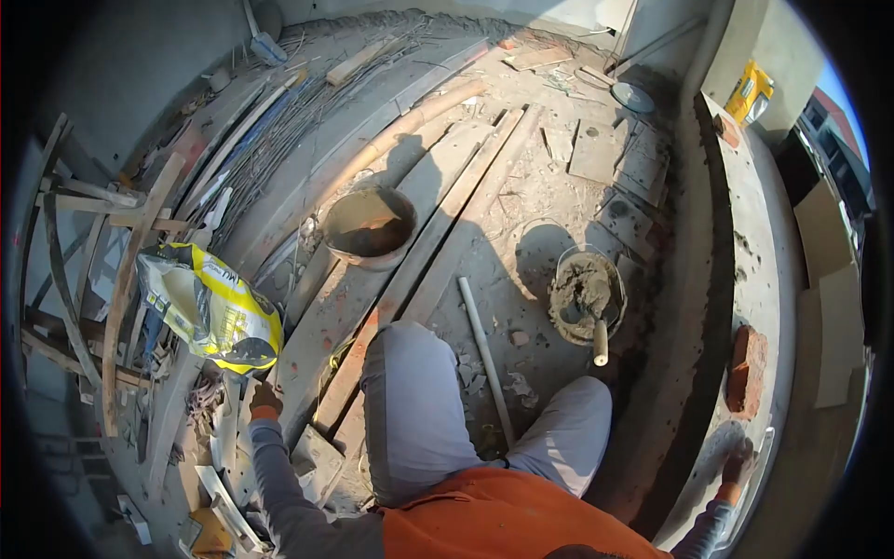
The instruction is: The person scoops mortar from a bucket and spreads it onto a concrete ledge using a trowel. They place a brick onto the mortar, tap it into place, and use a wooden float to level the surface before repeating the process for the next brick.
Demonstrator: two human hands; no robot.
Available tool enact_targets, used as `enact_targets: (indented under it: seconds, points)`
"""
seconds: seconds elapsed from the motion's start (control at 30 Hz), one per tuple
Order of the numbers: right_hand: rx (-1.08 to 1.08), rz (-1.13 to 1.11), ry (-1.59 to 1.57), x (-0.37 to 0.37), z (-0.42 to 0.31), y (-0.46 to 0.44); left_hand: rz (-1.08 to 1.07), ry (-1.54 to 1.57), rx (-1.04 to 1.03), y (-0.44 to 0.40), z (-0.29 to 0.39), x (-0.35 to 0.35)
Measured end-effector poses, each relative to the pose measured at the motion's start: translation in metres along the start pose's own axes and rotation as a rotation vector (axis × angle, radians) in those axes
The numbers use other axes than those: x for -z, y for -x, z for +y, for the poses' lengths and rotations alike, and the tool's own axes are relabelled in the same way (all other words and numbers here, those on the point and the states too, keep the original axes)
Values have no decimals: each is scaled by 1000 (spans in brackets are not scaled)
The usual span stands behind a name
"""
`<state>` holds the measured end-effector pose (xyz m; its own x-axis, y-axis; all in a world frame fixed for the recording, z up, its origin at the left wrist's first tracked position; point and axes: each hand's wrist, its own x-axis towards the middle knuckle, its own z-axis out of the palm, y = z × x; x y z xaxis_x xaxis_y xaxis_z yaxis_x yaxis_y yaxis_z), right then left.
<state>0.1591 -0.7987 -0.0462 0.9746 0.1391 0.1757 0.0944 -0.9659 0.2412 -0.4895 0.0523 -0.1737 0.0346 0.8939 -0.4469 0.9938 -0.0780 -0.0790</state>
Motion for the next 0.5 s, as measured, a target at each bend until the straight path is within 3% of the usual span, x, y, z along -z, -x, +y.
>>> enact_targets:
  seconds: [0.03,0.07,0.1,0.13,0.17,0.27,0.37,0.5]
  points:
    - [-108,5,-73,55,-56,15,-81,-149,195,24,-36,-42]
    - [-90,109,2,41,-54,15,-284,-143,202,48,-71,-70]
    - [34,146,117,36,-53,16,-416,-159,358,65,-90,-98]
    - [-30,101,123,32,-50,16,-724,-293,114,63,-129,-126]
    - [-40,182,96,26,-48,16,-721,-329,87,54,-109,-104]
    - [-311,87,17,70,-88,18,-657,-371,40,35,-101,-98]
    - [-353,-35,-61,86,-92,13,-578,-388,28,28,-107,-85]
    - [-356,36,-76,79,-85,16,-420,-388,35,15,-123,-42]
